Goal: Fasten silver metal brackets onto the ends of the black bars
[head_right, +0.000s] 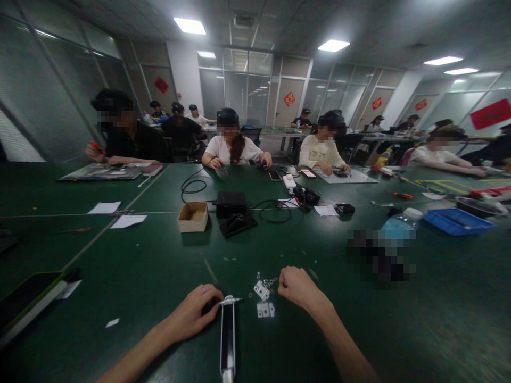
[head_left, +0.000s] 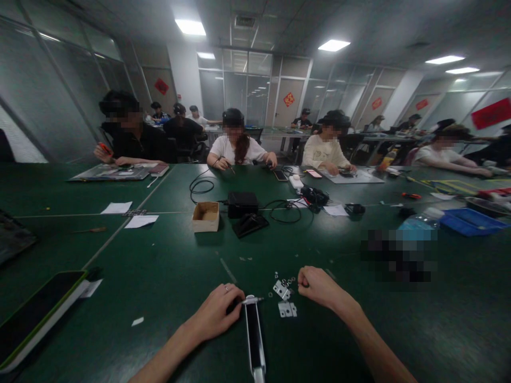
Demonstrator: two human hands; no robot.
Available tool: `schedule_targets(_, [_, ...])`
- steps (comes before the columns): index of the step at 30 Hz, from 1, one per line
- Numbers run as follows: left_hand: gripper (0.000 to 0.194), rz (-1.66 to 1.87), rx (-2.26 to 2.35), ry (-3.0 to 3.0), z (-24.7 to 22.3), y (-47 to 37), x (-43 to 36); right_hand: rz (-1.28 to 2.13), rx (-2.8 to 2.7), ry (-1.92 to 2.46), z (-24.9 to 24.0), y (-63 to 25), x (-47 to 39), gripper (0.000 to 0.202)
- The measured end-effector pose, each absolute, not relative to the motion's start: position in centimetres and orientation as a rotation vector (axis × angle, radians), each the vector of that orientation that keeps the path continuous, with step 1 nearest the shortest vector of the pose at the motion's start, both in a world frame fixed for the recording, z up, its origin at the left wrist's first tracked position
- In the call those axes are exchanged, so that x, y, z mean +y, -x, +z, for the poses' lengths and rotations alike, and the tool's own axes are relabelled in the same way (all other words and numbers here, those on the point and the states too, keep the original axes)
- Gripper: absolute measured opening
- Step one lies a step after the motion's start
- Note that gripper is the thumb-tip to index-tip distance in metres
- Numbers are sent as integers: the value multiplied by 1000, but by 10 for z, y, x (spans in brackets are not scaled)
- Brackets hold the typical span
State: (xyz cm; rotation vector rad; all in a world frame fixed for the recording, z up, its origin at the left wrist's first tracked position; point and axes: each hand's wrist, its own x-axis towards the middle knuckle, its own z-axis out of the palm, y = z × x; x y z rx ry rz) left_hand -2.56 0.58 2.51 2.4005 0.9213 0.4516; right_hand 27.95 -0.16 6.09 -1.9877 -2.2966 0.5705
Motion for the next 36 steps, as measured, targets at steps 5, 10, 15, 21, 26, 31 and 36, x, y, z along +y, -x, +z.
schedule_targets(5, [18,461,934,-2419,26,25,5,570,-2229,1927,63,-274,-4,8])
schedule_targets(10, [17,430,949,-2441,25,25,5,614,-2223,1643,60,-245,-14,12])
schedule_targets(15, [17,429,933,-2472,25,25,5,569,-2368,1427,53,-210,-25,13])
schedule_targets(21, [16,443,925,-2485,25,25,5,611,-2370,1382,45,-208,-25,11])
schedule_targets(26, [15,438,927,-2483,28,24,4,647,-2370,1394,44,-210,-25,11])
schedule_targets(31, [16,421,931,-2476,28,24,5,659,-2359,1380,40,-211,-24,11])
schedule_targets(36, [15,440,929,-2487,26,25,5,667,-2337,1358,36,-212,-22,11])
